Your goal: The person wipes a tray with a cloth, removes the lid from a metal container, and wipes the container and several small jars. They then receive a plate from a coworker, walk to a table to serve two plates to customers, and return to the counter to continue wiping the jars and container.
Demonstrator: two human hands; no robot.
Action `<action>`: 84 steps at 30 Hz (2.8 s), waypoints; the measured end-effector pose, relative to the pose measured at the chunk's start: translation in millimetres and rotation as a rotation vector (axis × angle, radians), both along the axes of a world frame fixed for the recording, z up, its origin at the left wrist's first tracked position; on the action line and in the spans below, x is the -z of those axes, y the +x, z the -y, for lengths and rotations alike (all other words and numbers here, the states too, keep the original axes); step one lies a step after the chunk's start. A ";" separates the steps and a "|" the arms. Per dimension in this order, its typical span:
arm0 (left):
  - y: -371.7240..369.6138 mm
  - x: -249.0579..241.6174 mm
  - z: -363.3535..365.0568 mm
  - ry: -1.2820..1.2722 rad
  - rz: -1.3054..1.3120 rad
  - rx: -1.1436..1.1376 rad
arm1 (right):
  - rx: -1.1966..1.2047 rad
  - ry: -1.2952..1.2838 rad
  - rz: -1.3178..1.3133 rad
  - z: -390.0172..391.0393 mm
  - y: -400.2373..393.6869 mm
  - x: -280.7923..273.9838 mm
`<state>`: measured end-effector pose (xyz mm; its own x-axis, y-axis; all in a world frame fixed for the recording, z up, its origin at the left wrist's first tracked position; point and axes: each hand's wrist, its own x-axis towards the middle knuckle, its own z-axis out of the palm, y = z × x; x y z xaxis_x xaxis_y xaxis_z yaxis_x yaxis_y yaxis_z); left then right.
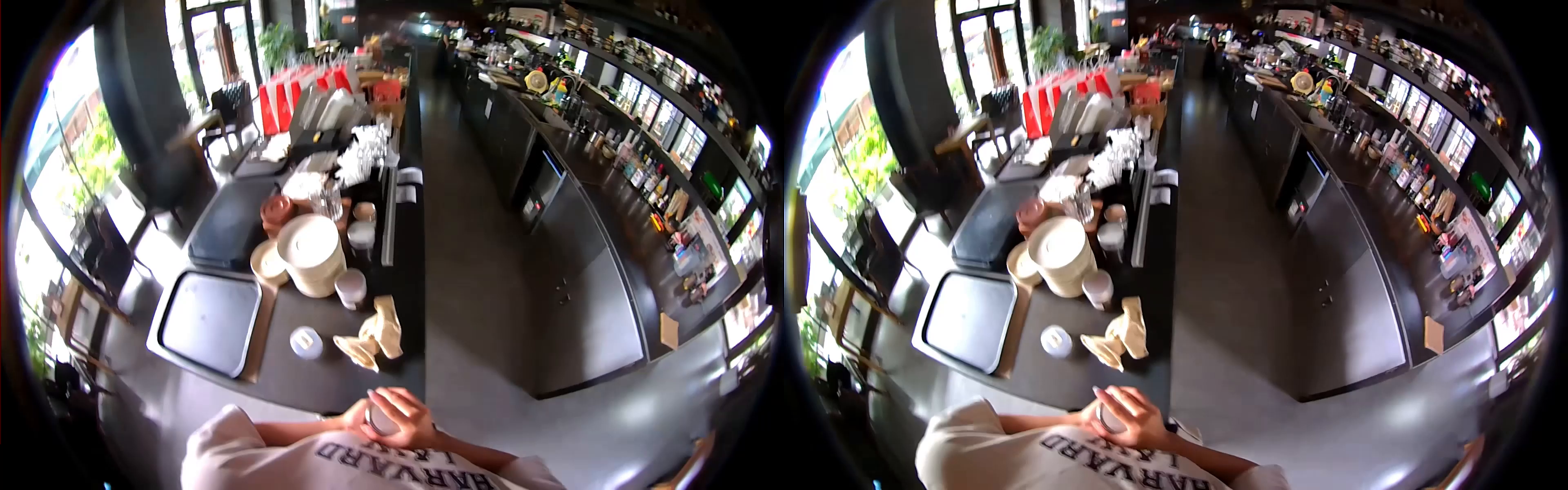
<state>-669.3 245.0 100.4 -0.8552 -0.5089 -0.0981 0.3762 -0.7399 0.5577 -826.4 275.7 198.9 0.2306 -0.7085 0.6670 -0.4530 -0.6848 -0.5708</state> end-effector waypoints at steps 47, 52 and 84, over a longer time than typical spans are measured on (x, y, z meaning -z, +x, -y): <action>-75.6 -231.3 83.4 0.519 -0.332 -0.371 | -0.444 0.761 0.235 120.3 -60.7 -239.1; -72.8 -231.0 76.6 0.558 -0.322 -0.172 | -0.386 0.725 0.211 102.3 -55.9 -241.8; -65.5 -235.1 66.0 0.203 -0.407 -0.825 | -0.658 0.193 0.305 158.7 -27.7 -182.4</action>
<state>-734.7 179.1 335.5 -0.2201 -0.9752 -0.0241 0.9624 -0.2211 0.1577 -854.1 117.0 381.2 0.4713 -0.5992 0.6471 0.2130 -0.6347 -0.7429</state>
